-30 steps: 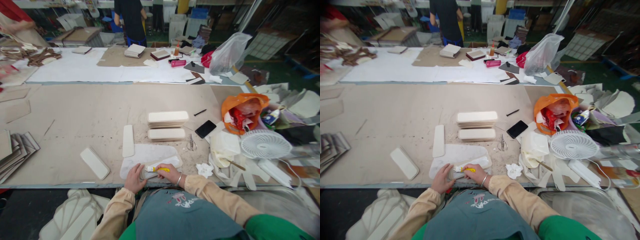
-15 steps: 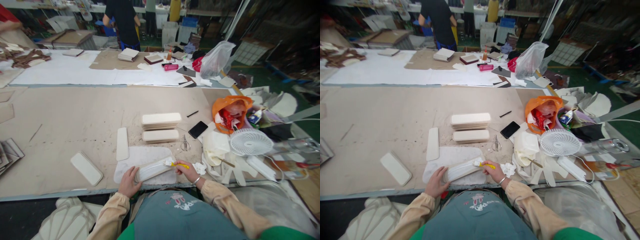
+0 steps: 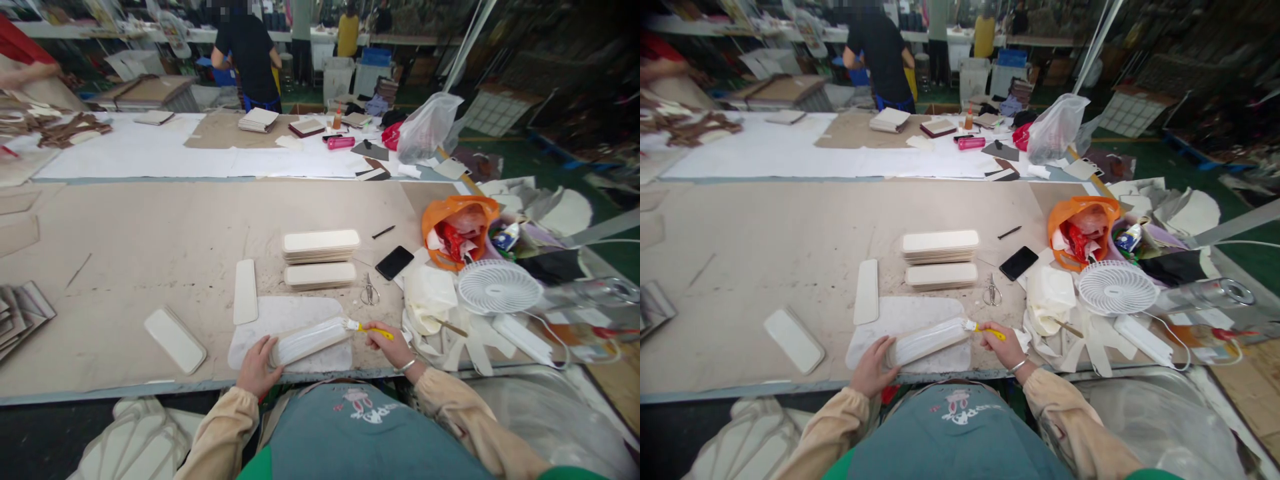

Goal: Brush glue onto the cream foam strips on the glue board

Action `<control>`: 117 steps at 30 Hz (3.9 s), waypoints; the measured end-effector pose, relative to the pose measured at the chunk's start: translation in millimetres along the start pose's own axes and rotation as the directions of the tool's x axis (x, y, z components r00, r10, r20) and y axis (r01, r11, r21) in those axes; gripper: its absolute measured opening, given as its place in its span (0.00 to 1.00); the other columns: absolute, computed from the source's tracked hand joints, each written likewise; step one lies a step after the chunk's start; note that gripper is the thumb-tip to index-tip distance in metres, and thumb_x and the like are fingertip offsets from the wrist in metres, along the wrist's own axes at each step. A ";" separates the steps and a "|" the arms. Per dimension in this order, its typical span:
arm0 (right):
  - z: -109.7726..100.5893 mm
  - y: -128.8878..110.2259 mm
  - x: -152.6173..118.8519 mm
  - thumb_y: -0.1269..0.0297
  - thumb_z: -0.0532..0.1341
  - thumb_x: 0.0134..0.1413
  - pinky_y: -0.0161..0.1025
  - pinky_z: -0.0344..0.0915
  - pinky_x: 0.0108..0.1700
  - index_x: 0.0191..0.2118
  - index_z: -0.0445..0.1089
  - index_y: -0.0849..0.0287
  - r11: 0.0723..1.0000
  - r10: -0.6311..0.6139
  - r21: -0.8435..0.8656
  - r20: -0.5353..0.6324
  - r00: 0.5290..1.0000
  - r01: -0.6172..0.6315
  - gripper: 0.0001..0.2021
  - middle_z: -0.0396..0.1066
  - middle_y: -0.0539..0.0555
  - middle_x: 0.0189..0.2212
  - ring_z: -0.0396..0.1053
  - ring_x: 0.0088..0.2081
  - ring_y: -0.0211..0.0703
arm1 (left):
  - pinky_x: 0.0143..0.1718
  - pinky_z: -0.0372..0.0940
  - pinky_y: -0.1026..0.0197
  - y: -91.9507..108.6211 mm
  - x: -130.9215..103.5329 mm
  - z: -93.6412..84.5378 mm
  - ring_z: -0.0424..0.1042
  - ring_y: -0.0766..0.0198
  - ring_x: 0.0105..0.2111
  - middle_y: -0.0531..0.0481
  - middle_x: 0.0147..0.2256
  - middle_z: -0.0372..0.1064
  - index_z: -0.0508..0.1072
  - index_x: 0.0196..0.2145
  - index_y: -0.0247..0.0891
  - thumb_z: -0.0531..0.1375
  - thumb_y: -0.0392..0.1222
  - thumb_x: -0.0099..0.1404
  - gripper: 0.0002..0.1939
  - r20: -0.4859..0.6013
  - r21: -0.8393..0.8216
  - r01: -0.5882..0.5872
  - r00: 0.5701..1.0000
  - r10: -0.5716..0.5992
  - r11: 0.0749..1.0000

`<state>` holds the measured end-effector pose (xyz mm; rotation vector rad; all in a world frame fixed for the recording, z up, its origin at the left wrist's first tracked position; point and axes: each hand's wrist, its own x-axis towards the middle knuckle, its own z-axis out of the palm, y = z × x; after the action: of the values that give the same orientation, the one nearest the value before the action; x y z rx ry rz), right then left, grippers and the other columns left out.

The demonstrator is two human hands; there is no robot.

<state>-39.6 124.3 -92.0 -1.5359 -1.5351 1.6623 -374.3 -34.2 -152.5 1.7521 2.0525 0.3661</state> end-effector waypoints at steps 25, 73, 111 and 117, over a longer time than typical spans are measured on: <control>-14.8 0.4 -28.6 0.53 0.58 0.49 0.38 0.68 0.30 0.37 0.71 0.57 0.974 -0.195 -0.132 -0.060 0.979 0.186 0.15 0.71 0.54 0.24 0.69 0.27 0.45 | 0.53 0.56 0.57 -26.2 37.1 -40.8 0.61 0.58 0.52 0.41 0.50 0.63 0.65 0.48 0.34 0.52 0.52 0.60 0.24 -0.167 0.009 0.423 0.894 -0.416 0.906; -2.2 11.4 -37.0 0.58 0.64 0.45 0.43 0.68 0.34 0.31 0.53 0.54 0.938 -0.145 0.309 -0.063 0.987 0.158 0.16 0.70 0.57 0.44 0.70 0.31 0.41 | 0.35 0.59 0.63 111.7 5.1 -53.8 0.65 0.64 0.31 0.50 0.27 0.66 0.74 0.29 0.34 0.57 0.44 0.57 0.11 0.299 -0.662 0.145 0.951 0.081 0.735; 48.1 33.8 51.1 0.61 0.58 0.46 0.39 0.60 0.33 0.29 0.58 0.55 0.881 -0.384 -0.390 -0.257 0.887 0.269 0.07 0.66 0.49 0.24 0.64 0.27 0.43 | 0.30 0.58 0.62 46.3 20.7 -4.3 0.69 0.64 0.25 0.56 0.24 0.67 0.63 0.37 0.40 0.56 0.46 0.55 0.12 0.040 -0.355 0.575 0.797 -0.603 0.737; 50.9 33.8 52.3 0.61 0.57 0.47 0.38 0.59 0.32 0.28 0.57 0.55 0.879 -0.375 -0.402 -0.247 0.894 0.257 0.07 0.63 0.48 0.24 0.62 0.27 0.42 | 0.30 0.59 0.63 46.3 20.5 -7.0 0.68 0.64 0.26 0.56 0.25 0.67 0.62 0.39 0.40 0.55 0.45 0.55 0.14 0.076 -0.347 0.581 0.800 -0.596 0.736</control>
<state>-88.3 135.9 -154.9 -1.5216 -1.8578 0.9306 -339.7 -5.6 -128.2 0.8182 2.2614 0.5274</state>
